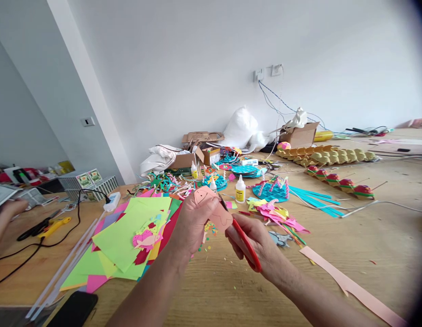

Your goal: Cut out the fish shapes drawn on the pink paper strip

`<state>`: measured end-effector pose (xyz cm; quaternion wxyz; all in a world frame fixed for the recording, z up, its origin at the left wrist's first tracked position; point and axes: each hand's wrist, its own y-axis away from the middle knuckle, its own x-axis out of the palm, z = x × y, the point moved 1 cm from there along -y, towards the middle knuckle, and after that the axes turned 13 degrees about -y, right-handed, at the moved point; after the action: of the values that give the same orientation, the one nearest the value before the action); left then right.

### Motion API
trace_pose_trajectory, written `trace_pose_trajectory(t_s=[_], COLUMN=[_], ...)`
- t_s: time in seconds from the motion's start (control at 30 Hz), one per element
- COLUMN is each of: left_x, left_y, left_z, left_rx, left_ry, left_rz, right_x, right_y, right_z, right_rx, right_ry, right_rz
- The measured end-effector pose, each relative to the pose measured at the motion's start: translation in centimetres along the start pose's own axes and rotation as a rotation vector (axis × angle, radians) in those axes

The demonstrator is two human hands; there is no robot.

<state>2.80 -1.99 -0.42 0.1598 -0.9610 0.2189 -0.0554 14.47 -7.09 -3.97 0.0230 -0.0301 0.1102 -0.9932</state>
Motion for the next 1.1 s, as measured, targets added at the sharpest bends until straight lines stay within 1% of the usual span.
trace_pose_trajectory(t_s=[0.13,0.27,0.4,0.53,0.67,0.83,0.93,1.1], left_x=[-0.4,-0.9,-1.5,-2.0,-2.3,-2.5,-2.4,-2.3], left_y=[-0.1,-0.3,-0.5,-0.6,-0.7,-0.7,-0.6,-0.6], left_z=[-0.1,-0.1,-0.1,-0.3,-0.2,0.0,-0.1,-0.2], left_rx=[0.001,-0.034,-0.044,-0.057,-0.058,-0.042,-0.040,-0.048], left_ry=[-0.016,-0.048,-0.058,-0.070,-0.095,-0.106,-0.119,-0.098], left_rz=[0.043,0.073,0.090,0.132,0.161,0.163,0.157,0.172], right_x=[-0.1,-0.3,-0.6,-0.8,-0.8,-0.7,-0.7,-0.7], right_y=[0.0,0.0,-0.1,-0.2,-0.3,-0.2,0.0,0.2], right_z=[0.1,0.3,0.4,0.5,0.6,0.6,0.9,1.1], right_rx=[-0.002,0.008,0.002,-0.028,-0.009,0.034,0.054,0.047], right_ry=[0.012,0.044,0.126,0.202,0.177,0.128,0.128,0.137], right_rz=[0.017,0.039,0.057,0.074,0.078,0.075,0.099,0.120])
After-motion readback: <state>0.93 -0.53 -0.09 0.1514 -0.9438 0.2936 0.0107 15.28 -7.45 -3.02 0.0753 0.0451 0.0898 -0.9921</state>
